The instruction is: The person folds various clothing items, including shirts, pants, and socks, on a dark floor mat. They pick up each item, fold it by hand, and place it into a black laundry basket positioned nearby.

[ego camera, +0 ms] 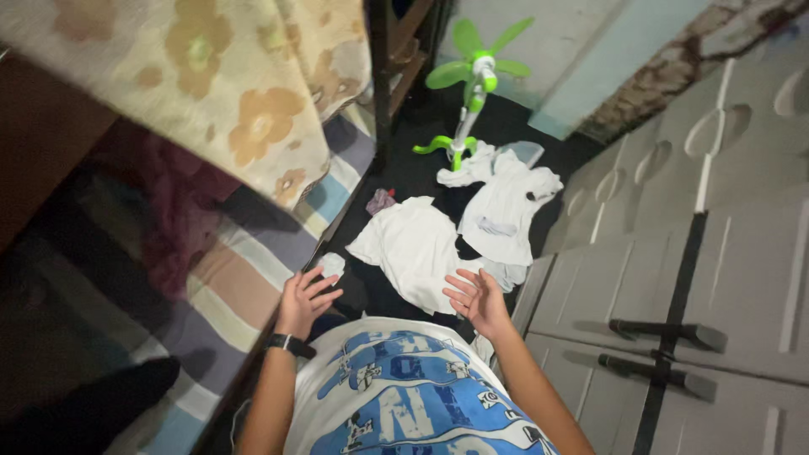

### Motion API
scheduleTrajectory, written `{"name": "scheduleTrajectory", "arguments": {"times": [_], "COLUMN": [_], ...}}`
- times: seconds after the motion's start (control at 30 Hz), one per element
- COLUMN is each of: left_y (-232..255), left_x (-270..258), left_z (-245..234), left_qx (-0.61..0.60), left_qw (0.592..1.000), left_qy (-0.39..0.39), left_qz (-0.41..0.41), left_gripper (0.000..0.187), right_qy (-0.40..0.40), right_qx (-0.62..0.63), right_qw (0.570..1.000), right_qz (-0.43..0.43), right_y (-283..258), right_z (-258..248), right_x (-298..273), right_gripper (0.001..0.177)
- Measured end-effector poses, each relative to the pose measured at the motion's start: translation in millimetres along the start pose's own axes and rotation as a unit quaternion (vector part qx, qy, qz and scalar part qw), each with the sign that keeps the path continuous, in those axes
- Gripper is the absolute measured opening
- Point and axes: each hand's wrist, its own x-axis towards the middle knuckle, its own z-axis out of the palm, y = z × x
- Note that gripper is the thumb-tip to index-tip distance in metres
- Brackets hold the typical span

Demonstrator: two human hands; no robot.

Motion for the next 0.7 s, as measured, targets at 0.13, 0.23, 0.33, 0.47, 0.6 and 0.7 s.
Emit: {"name": "scheduleTrajectory", "arguments": {"times": [0.13, 0.23, 0.33, 0.47, 0.6, 0.7], "left_y": [25, 51, 78, 107, 106, 102], "left_x": [41, 69, 92, 119, 125, 117], "left_z": [31, 65, 100, 137, 155, 157], "left_qx": [0.008, 0.003, 0.022, 0.122, 0.146, 0.139], "left_qw": [0.997, 0.99, 0.982, 0.964, 0.943, 0.94], "left_qy": [-0.071, -0.133, -0.179, -0.233, -0.287, -0.289], "left_qz": [-0.03, -0.039, -0.048, -0.042, -0.078, -0.116], "left_gripper": [0.073, 0.074, 0.074, 0.075, 0.076, 0.077], "right_qy": [-0.007, 0.03, 0.071, 0.126, 0.171, 0.176], "right_qx": [0.094, 0.162, 0.234, 0.327, 0.375, 0.413], "right_qw": [0.995, 0.983, 0.958, 0.914, 0.882, 0.863], "right_qz": [-0.031, -0.078, -0.147, -0.206, -0.23, -0.231], "right_y": [-9, -15, -21, -14, 15, 42], "right_z": [28, 51, 73, 94, 96, 93], "right_x": [-5, -9, -14, -22, -37, -41], "right_gripper": [0.071, 0.071, 0.071, 0.073, 0.073, 0.073]}}
